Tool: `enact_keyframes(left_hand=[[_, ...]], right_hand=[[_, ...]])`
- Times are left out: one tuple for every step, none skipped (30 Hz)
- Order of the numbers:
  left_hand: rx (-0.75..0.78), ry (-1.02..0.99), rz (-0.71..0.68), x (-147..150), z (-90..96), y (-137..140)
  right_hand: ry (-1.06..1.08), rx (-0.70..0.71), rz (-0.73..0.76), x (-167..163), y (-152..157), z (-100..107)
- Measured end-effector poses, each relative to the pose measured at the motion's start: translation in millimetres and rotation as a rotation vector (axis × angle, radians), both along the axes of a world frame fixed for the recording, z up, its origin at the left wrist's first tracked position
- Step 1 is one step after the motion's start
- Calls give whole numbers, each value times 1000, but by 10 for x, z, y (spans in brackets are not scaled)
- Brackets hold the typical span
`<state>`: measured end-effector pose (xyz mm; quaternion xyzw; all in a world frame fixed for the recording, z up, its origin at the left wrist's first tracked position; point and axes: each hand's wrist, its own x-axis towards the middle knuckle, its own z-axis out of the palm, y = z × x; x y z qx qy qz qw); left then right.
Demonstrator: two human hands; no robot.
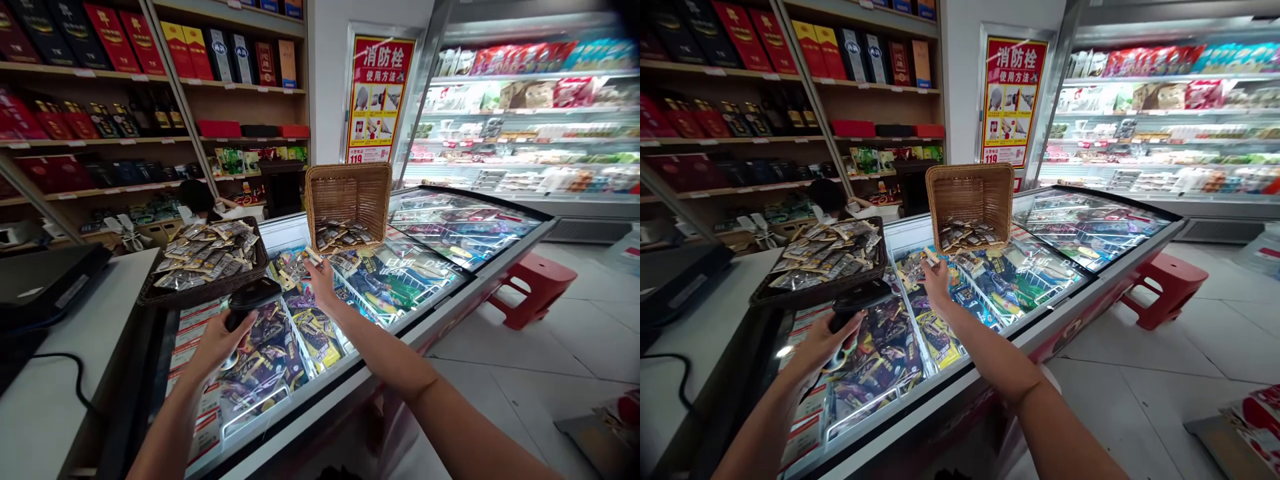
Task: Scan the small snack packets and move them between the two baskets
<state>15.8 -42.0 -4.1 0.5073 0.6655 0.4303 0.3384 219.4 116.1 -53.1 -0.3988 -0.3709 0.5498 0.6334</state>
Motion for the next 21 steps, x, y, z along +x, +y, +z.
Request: enact_keyframes(left_hand=[[-10, -6, -8, 36, 29, -12], [-22, -11, -22, 71, 61, -25], [-31, -16, -35, 103, 92, -38], [-38, -21, -49, 129, 121, -49], [-43, -24, -63, 149, 144, -59], [-46, -25, -72, 161, 161, -65], [-44, -23, -75, 165, 170, -67], [-37, -20, -71, 163, 172, -67], [-29, -13, -61, 155, 169, -65], [-26, -4, -55, 144, 162, -64], [-27, 6, -52, 131, 154, -63], [-29, 15, -50, 118, 147, -63], [-29, 19, -52, 107, 142, -64], [-27, 21, -56, 99, 139, -66], [-22, 21, -57, 95, 138, -68], [-20, 22, -57, 94, 138, -68], [-22, 25, -53, 94, 138, -67], [-28, 29, -52, 95, 137, -65], [-35, 32, -52, 96, 133, -61], [-42, 33, -56, 94, 125, -55], [-46, 32, -64, 89, 115, -50]], right_hand=[[-13, 4, -4, 6, -5, -2], [-27, 8, -8, 12, -9, -3], [-40, 11, -13, 18, -11, -3], [-51, 14, -19, 23, -11, -3], [-58, 15, -25, 28, -9, -2], [-63, 14, -29, 31, -5, 0], [-65, 9, -32, 33, 0, 2], [-65, 4, -34, 33, 5, 5], [-65, -3, -34, 32, 10, 9], [-62, -11, -34, 30, 14, 13], [-56, -18, -36, 27, 17, 18], [-48, -22, -40, 24, 18, 24], [-39, -23, -47, 22, 17, 30], [-32, -24, -53, 20, 14, 35], [-28, -25, -57, 20, 8, 40], [-28, -24, -59, 21, 2, 45], [-29, -25, -62, 23, -5, 49], [-32, -28, -67, 25, -11, 52], [-35, -35, -74, 28, -16, 55], [-35, -43, -81, 29, -17, 57], [-34, -53, -87, 30, -15, 60]])
